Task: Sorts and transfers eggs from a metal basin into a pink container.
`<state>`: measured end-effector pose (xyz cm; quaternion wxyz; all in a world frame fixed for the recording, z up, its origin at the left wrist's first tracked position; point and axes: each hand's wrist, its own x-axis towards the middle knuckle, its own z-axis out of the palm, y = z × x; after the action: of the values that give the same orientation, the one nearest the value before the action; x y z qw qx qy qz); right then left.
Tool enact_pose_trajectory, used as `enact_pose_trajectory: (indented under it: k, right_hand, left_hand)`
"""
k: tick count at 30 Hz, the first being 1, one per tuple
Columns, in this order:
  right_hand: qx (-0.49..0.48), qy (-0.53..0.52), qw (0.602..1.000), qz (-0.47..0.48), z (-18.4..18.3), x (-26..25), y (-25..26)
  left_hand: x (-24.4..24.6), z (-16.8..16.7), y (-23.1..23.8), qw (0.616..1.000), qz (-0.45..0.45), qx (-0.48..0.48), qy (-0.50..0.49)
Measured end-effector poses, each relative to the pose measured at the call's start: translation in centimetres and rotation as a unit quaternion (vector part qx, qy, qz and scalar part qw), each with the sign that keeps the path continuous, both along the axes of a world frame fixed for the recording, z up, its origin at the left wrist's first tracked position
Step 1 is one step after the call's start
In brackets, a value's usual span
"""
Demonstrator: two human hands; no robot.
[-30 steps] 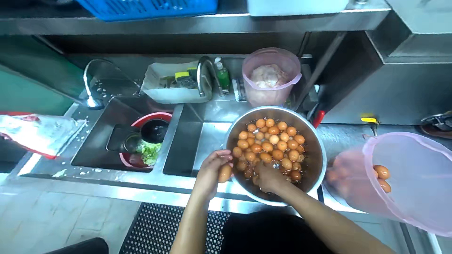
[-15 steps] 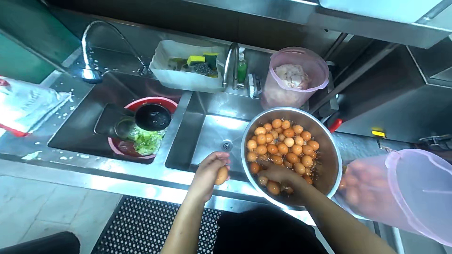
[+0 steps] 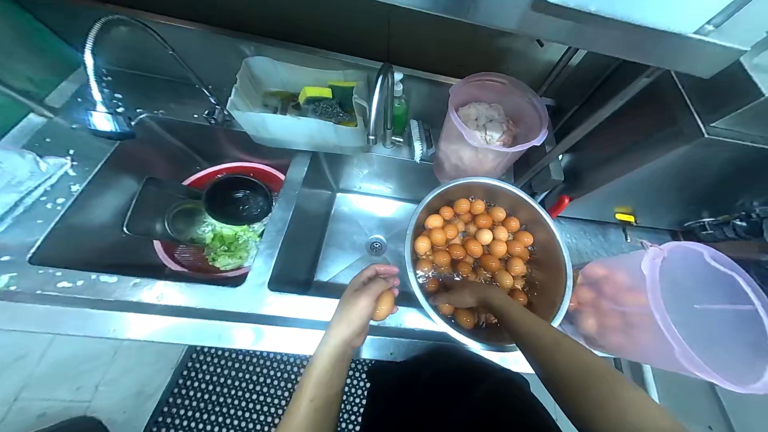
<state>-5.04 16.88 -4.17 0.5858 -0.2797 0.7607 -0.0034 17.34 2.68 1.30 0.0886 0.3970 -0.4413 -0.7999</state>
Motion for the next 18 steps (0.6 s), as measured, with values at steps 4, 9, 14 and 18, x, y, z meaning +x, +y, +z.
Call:
enact_pose_trajectory:
  k: [4, 9, 14, 18]
  right_hand:
    - [0.014, -0.046, 0.998, -0.029, 0.7, -0.9, 0.0]
    - [0.013, -0.126, 0.989, -0.080, 1.9, -1.8, 0.9]
    - [-0.042, -0.172, 0.979, -0.098, 2.3, -2.3, 2.2]
    - [-0.071, -0.192, 0.974, -0.098, 2.2, -2.8, 3.3]
  left_hand:
    - [-0.9, 0.3, 0.6, 0.999, -0.042, -0.007, -0.002]
    - [-4.2, 1.4, 2.3, 0.952, -0.262, -0.137, -0.075]
    - [-10.1, 2.0, 3.9, 0.764, -0.494, -0.380, -0.163]
    - [-14.2, 1.4, 4.3, 0.661, -0.598, -0.405, -0.202]
